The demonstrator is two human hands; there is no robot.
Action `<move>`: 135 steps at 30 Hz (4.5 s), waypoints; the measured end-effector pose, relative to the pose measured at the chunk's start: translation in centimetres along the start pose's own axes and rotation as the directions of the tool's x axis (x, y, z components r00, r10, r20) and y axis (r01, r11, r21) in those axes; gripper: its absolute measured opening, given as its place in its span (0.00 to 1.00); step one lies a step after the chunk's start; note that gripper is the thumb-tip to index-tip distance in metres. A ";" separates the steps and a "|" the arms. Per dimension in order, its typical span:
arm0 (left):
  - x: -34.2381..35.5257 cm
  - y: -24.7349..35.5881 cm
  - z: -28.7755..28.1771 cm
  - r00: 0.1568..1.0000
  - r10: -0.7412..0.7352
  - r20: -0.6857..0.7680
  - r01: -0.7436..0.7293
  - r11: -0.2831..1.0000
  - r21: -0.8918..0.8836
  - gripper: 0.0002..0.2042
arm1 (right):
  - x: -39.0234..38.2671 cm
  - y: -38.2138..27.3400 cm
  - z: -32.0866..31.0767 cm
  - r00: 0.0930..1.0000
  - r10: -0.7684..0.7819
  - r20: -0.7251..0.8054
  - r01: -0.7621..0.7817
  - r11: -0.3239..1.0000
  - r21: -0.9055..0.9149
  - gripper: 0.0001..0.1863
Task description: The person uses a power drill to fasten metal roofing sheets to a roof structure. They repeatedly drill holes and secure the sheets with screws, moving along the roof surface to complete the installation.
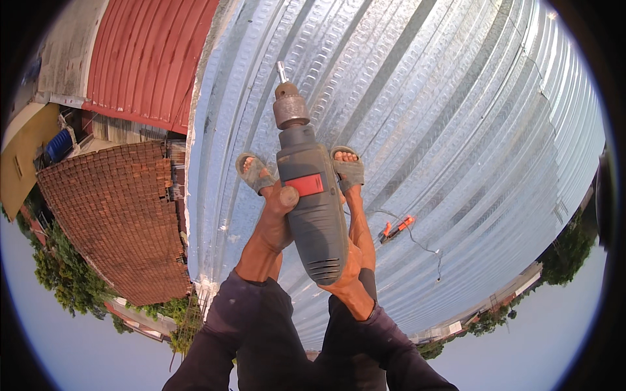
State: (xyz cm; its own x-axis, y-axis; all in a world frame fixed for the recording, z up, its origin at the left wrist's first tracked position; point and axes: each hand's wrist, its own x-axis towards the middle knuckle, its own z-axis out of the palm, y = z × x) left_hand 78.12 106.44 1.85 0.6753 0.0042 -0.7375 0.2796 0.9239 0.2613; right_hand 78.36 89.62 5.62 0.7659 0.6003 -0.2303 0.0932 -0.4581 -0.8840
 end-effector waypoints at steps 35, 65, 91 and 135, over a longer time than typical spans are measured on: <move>-0.1 -1.2 0.9 0.997 0.048 0.055 -0.029 0.952 -0.305 0.48 | -0.5 -1.1 -3.3 0.983 0.179 0.041 -0.184 0.967 0.175 0.38; 15.9 -1.5 -23.4 0.988 0.080 -0.133 -0.148 0.745 -0.651 0.29 | 12.6 11.8 15.5 0.834 0.458 0.308 -0.334 0.863 -0.379 0.28; 16.7 -1.5 -25.0 0.989 0.107 -0.102 -0.148 0.685 -0.714 0.29 | 14.0 10.7 17.1 0.837 0.456 0.302 -0.290 0.839 -0.461 0.27; 13.0 5.8 -20.9 0.918 -0.207 -0.338 -0.020 0.827 -0.562 0.21 | 24.0 6.9 16.7 0.771 0.390 0.504 0.211 0.590 -0.779 0.14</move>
State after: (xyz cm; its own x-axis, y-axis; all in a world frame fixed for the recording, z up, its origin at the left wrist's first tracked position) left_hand 74.26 119.81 -19.22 0.3317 -0.0583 -0.9416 -0.1661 0.9789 -0.1191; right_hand 86.76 111.84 -12.83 0.3060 0.6146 -0.7270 0.7123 -0.6545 -0.2534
